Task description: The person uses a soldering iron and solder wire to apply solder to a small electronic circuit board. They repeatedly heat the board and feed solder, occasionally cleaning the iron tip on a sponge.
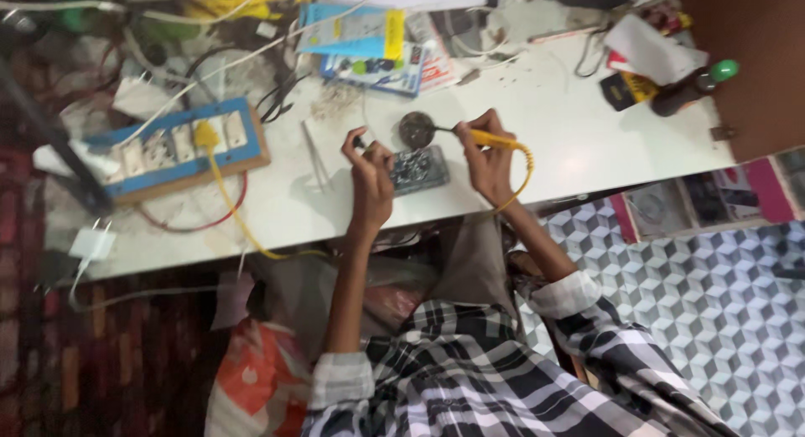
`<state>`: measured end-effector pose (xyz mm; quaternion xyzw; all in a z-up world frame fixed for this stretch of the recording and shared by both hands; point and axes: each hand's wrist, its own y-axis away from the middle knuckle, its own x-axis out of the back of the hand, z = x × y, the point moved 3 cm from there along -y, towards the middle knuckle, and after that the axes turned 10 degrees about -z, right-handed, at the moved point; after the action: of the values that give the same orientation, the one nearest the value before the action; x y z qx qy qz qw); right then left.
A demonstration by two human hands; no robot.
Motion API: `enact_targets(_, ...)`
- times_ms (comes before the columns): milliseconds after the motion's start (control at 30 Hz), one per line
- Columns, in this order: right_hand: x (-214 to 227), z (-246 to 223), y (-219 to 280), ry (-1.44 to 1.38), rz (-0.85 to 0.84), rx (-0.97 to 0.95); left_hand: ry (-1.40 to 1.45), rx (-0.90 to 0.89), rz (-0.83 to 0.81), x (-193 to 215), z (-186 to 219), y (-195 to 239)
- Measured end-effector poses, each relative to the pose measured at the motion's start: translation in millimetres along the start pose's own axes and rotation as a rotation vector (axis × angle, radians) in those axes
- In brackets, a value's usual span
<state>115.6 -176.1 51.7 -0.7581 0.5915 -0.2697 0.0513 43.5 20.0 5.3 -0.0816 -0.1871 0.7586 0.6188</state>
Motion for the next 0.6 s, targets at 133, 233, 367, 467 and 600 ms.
enact_targets(133, -1.1, -1.6, 3.7, 0.003, 0.008, 0.036, 0.108, -0.040, 0.052, 3.1, 2.6, -1.1)
enact_targets(233, -6.0, -7.4, 9.0, -0.027, -0.006, 0.021, 0.255, -0.030, 0.111, 13.6, 9.0, 5.1)
enact_targets(367, -2.7, -11.6, 8.8, -0.067, 0.032, -0.001, 0.349, -0.015, 0.167, 26.7, 23.0, 0.7)
enact_targets(467, -5.5, -7.2, 10.7, -0.137, 0.045, -0.003, 0.235, 0.106, 0.147, 37.2, 27.9, -12.5)
enact_targets(600, -5.2, 2.0, 12.0, -0.251, 0.061, -0.012, -0.126, 0.279, -0.082, 35.7, 35.9, -36.5)
